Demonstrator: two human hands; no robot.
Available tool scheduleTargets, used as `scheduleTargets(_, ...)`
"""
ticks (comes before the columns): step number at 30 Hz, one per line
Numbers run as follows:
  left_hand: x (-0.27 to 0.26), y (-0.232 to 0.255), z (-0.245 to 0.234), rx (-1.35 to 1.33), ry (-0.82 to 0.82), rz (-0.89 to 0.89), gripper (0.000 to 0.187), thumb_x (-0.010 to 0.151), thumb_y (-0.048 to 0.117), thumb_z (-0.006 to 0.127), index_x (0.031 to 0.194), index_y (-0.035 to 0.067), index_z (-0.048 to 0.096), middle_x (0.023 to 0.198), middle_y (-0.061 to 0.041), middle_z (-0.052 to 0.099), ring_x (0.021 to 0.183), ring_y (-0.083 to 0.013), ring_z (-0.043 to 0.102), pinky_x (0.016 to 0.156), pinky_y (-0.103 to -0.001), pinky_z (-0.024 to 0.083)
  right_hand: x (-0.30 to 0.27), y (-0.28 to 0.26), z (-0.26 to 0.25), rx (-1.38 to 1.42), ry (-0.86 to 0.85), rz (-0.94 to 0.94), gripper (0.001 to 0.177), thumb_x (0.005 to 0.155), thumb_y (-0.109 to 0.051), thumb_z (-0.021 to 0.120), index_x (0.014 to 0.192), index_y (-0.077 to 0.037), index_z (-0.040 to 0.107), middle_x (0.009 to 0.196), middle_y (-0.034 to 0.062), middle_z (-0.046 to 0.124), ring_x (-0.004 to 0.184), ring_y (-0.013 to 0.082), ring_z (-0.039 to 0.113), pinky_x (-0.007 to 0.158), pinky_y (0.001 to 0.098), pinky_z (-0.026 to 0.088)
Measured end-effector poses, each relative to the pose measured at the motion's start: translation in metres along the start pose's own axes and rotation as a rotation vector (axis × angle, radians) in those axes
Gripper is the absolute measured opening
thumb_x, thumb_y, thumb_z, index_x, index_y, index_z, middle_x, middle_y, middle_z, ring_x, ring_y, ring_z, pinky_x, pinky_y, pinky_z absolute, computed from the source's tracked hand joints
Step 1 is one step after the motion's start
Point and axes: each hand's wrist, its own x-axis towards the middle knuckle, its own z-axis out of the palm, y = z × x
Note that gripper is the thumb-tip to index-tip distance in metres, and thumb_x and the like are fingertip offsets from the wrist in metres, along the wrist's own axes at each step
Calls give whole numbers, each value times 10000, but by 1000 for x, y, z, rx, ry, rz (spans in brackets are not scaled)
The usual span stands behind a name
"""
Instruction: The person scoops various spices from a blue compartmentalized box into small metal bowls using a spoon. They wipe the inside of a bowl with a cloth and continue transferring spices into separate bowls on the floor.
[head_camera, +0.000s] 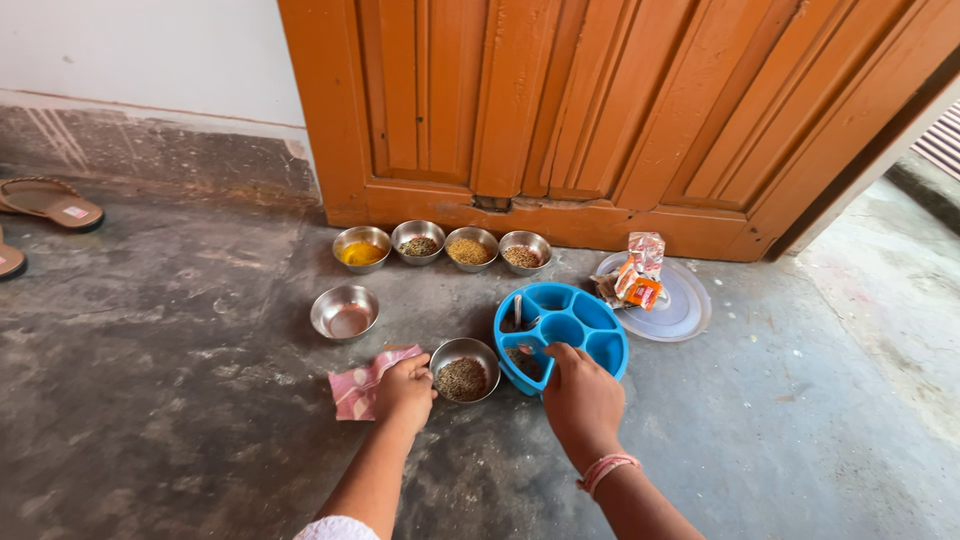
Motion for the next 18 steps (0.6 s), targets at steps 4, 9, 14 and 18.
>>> scheduleTargets(4,-1,-2,1,-29,-30,-21,376,935,80,648,1309,71,685,908,-69,766,617,-137,656,533,-309,517,5,19,2,-146,-79,-53,343,827,-56,596,1115,-164,748,951,77,756,830,310,720,687,452,560)
scheduleTargets(9,-7,5,-5,-39,-49,-48,390,934,99,655,1323,76,672,957,-84,762,673,-137,674,571,-297,561,9,21,20,-293,-331,-46,228,866,-50,549,1036,-85,698,910,108,744,845,310,727,701,435,578)
scheduleTargets(14,-14,16,-10,-35,-47,-71,391,931,113,667,1319,64,684,1022,-92,768,713,-159,700,615,-307,589,9,12,34,-222,-345,122,187,936,-151,543,968,-83,714,862,145,744,829,335,729,737,459,576)
scheduleTargets(18,-19,23,-13,-16,-37,-89,392,940,112,647,1328,79,680,1056,-82,773,748,-158,717,654,-310,604,9,4,45,72,-154,447,244,839,-158,604,962,-116,811,879,156,752,828,375,705,750,475,562)
